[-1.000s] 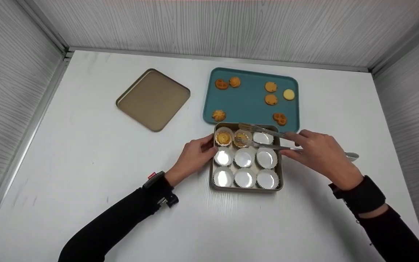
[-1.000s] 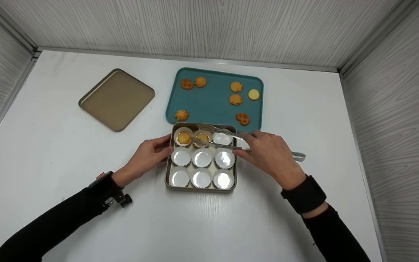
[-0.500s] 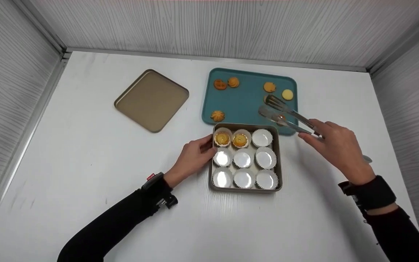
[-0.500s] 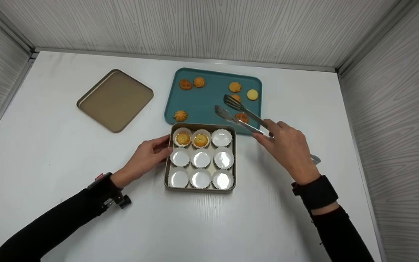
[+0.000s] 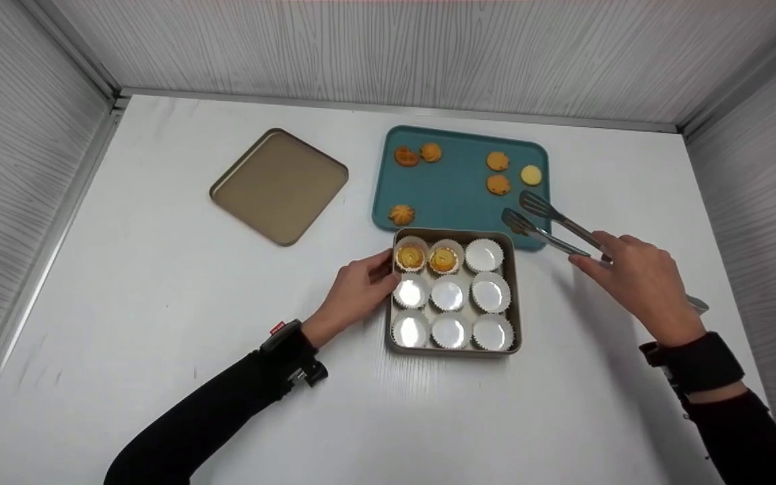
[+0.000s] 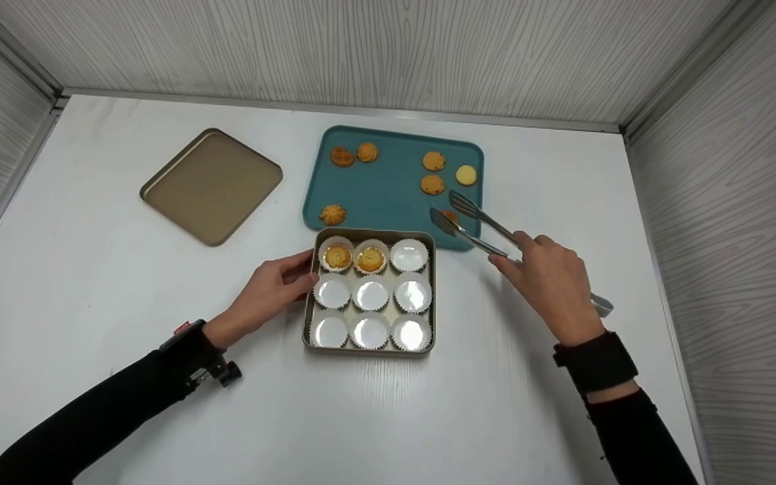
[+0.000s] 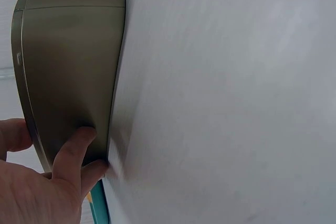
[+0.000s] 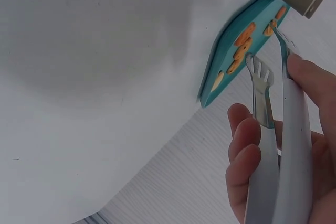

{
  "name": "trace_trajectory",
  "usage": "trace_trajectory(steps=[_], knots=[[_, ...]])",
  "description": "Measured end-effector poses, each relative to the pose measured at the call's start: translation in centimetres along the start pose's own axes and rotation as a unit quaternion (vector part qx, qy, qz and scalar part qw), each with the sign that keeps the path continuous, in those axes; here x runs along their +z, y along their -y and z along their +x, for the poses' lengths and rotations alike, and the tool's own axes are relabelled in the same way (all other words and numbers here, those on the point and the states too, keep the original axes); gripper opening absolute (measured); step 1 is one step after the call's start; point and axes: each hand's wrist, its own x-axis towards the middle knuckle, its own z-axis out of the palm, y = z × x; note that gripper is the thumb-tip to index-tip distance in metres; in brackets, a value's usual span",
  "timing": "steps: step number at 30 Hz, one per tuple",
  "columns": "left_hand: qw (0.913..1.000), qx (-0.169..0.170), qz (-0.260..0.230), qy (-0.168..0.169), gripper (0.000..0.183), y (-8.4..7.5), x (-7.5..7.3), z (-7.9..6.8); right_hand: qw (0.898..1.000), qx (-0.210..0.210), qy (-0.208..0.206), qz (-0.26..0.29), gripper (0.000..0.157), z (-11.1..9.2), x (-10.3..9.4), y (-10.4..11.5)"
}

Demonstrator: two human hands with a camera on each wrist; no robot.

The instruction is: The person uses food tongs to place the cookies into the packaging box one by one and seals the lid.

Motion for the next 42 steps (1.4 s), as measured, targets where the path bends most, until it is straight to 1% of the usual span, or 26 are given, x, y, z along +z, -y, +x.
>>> trace_trajectory(steps=[8, 12, 17, 24, 34, 38, 42], knots=[[1.0000, 0.005, 0.005, 0.000, 0.057, 0.0, -0.1, 0.0, 1.000, 0.009, 0.014, -0.014, 0.044, -0.3, 0.3, 0.1], [0.9999, 0.004, 0.009, -0.001, 0.057, -0.1, -0.1, 0.0, 1.000, 0.013, 0.018, -0.011, 0.042, -0.3, 0.4, 0.3], [0.9999, 0.007, 0.007, -0.001, 0.056, -0.1, -0.1, 0.0, 1.000, 0.011, 0.025, -0.011, 0.039, 0.0, 0.6, 0.4], [1.0000, 0.006, 0.001, -0.002, 0.056, -0.1, 0.0, 0.0, 0.999, 0.021, 0.045, -0.007, 0.035, 0.8, 1.1, 0.4], [0.9999, 0.007, 0.008, 0.005, 0.056, -0.2, -0.1, 0.0, 1.000, 0.009, 0.028, -0.007, 0.039, 1.3, 1.6, 0.9], [0.9999, 0.003, 0.011, 0.002, 0.056, -0.1, -0.1, 0.0, 1.000, 0.011, 0.020, 0.003, 0.042, 1.1, 1.7, 0.9], [0.9999, -0.001, 0.011, -0.002, 0.056, -0.1, -0.1, -0.1, 1.000, 0.012, 0.017, 0.001, 0.044, 0.6, 1.5, 0.8]])
